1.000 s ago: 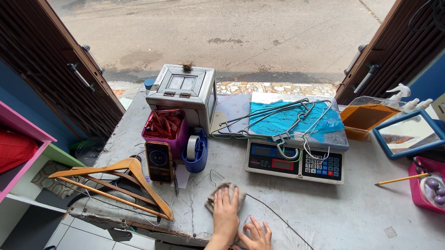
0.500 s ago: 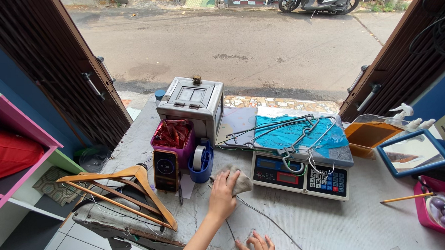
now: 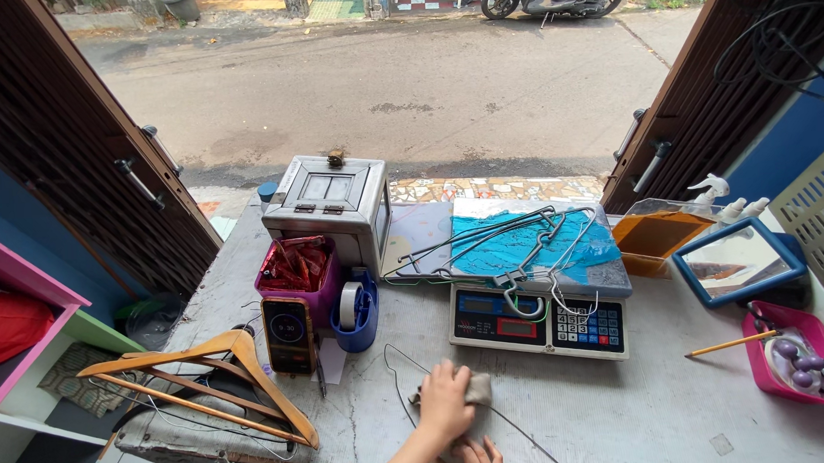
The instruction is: The person wipes several wooden and metal hangers with a cloth on a cluttered workbench. They handle each hanger individually, wiping surfaces and edges, then place them aside. The workbench contains a digital scale, tape dispenser, and other small items.
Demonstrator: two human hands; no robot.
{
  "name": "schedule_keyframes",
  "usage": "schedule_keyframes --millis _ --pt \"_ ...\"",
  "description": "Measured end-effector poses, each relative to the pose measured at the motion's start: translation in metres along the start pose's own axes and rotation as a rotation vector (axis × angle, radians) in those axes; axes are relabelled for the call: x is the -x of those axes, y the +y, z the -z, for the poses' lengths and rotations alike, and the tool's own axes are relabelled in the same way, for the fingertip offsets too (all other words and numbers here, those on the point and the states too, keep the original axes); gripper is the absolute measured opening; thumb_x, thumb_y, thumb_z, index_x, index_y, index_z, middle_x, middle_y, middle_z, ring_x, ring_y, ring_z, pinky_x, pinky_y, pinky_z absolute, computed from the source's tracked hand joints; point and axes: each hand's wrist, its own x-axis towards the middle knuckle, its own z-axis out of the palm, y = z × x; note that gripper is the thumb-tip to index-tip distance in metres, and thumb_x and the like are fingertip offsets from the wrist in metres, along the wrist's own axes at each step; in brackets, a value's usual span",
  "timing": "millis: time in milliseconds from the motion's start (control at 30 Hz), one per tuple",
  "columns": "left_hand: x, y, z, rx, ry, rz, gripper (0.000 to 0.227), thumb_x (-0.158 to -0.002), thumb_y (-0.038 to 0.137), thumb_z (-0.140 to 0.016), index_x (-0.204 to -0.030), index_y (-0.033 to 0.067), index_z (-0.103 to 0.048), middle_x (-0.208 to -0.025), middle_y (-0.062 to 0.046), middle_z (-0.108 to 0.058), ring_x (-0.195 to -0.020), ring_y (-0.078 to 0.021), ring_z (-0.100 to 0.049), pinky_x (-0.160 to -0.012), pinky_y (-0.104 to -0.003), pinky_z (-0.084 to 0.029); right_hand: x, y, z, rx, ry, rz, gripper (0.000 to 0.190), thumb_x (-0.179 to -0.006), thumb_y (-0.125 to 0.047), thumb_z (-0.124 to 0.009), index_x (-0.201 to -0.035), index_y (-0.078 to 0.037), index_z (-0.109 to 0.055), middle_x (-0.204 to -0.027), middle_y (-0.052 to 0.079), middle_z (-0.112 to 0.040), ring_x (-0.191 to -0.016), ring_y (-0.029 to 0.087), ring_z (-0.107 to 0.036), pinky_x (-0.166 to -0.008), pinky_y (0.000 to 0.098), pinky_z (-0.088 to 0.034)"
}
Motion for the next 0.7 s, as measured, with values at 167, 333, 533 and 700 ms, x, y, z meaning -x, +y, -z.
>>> schedule_keyframes --millis 167,333,533,700 --pt "0.019 0.042 -0.012 0.136 -0.295 -0.145 0.042 -0.068 0.014 -0.073 -0.108 0.0096 -0.062 -0.108 -0.016 -0.054 -0.107 -0.0377 -0.052 -0.087 -0.049 -0.045 0.004 -0.001 0.000 0.056 -0.101 -0.028 0.038 -0.084 -0.050 -0.058 -0.114 -0.041 -0.079 -0.113 0.003 -0.062 -0.125 0.027 -0.057 -0.106 0.0662 -0.028" --pt "0.005 0.025 0.025 0.328 -0.189 -0.066 0.043 -0.075 0.008 -0.068 -0.118 0.0110 -0.062 -0.111 -0.014 -0.057 -0.109 -0.0365 -0.054 -0.094 -0.045 -0.048 0.013 0.000 0.003 -0.009 -0.351 -0.088 0.045 -0.088 -0.052 -0.052 -0.123 -0.039 -0.077 -0.127 0.007 -0.060 -0.132 0.031 -0.051 -0.112 0.0670 -0.021" --pt "-0.019 -0.011 0.065 -0.033 0.084 0.113 0.058 -0.066 0.012 -0.077 -0.122 0.0173 -0.062 -0.110 -0.012 -0.057 -0.107 -0.0357 -0.053 -0.090 -0.048 -0.045 0.019 0.000 0.003 -0.152 -0.329 -0.074 0.039 -0.091 -0.047 -0.055 -0.120 -0.040 -0.080 -0.105 0.004 -0.060 -0.129 0.028 -0.055 -0.107 0.0724 -0.024" --pt "-0.011 -0.003 0.032 -0.178 0.124 0.046 0.069 -0.057 0.017 -0.081 -0.122 0.0111 -0.058 -0.117 -0.019 -0.054 -0.108 -0.0416 -0.051 -0.083 -0.052 -0.043 0.023 0.008 0.008 -0.232 -0.236 0.083 0.051 -0.089 -0.065 -0.067 -0.120 -0.026 -0.079 -0.110 0.011 -0.056 -0.133 0.035 -0.045 -0.105 0.0747 -0.022"
